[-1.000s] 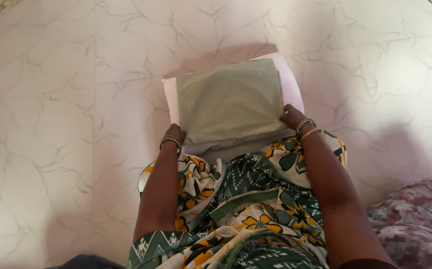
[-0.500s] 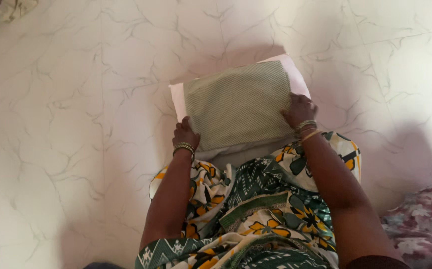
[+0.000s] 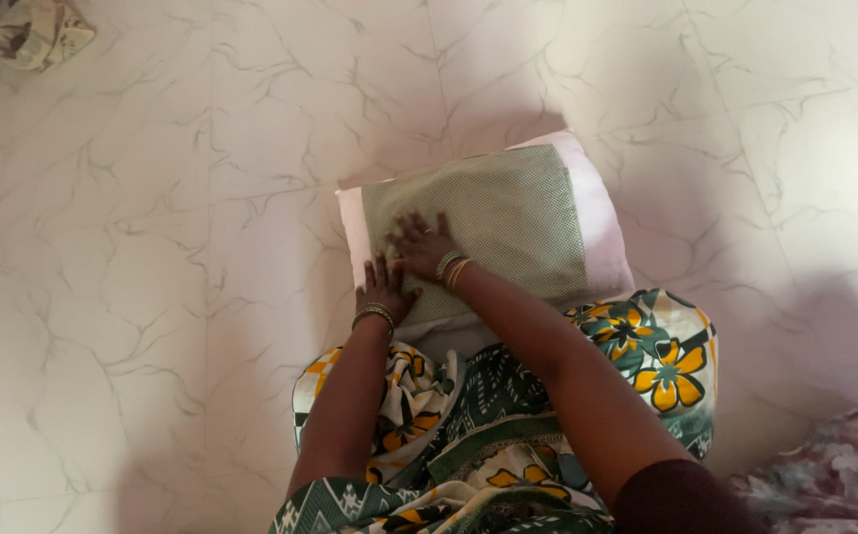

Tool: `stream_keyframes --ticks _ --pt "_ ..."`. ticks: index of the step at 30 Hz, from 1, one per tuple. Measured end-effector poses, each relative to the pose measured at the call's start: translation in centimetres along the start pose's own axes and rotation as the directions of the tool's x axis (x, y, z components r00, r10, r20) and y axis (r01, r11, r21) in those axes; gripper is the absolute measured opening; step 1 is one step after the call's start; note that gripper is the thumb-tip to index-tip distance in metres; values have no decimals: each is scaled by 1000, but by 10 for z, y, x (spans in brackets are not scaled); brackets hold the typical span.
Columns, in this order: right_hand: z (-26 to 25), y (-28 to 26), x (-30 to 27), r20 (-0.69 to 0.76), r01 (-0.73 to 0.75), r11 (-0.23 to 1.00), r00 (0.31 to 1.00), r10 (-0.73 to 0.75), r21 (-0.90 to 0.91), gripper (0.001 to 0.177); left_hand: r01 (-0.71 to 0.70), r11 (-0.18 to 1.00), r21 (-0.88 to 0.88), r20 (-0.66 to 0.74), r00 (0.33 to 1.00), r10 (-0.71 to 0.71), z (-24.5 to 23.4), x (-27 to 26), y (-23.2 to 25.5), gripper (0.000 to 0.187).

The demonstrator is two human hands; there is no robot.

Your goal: The person sits on the floor and puts pillowcases onto pillows. They handle a green pillowcase and a pink pillowcase, inserting the pillows and smoothing the fabric by hand.

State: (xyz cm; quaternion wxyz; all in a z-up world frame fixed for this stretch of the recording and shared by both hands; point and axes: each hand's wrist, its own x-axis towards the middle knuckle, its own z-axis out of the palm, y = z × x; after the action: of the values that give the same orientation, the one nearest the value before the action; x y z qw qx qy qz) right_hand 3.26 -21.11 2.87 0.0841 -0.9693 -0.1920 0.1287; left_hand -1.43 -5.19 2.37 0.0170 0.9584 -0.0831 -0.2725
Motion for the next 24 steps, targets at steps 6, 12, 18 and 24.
stream_keyframes --ticks 6,12,18,24 --pt "9 164 -17 -148 -209 976 969 200 -52 85 39 999 -19 84 996 -37 -4 -7 7 94" --pt "0 275 -127 72 -688 685 716 694 239 80 16 1000 -18 103 995 -14 -8 -8 10 93" --pt "-11 287 -172 -133 -665 747 738 661 21 55 -13 999 -41 33 999 14 -4 -7 6 93" --pt "14 149 -122 -521 -141 988 849 87 -65 47 -20 998 -61 28 999 22 8 4 0 89"
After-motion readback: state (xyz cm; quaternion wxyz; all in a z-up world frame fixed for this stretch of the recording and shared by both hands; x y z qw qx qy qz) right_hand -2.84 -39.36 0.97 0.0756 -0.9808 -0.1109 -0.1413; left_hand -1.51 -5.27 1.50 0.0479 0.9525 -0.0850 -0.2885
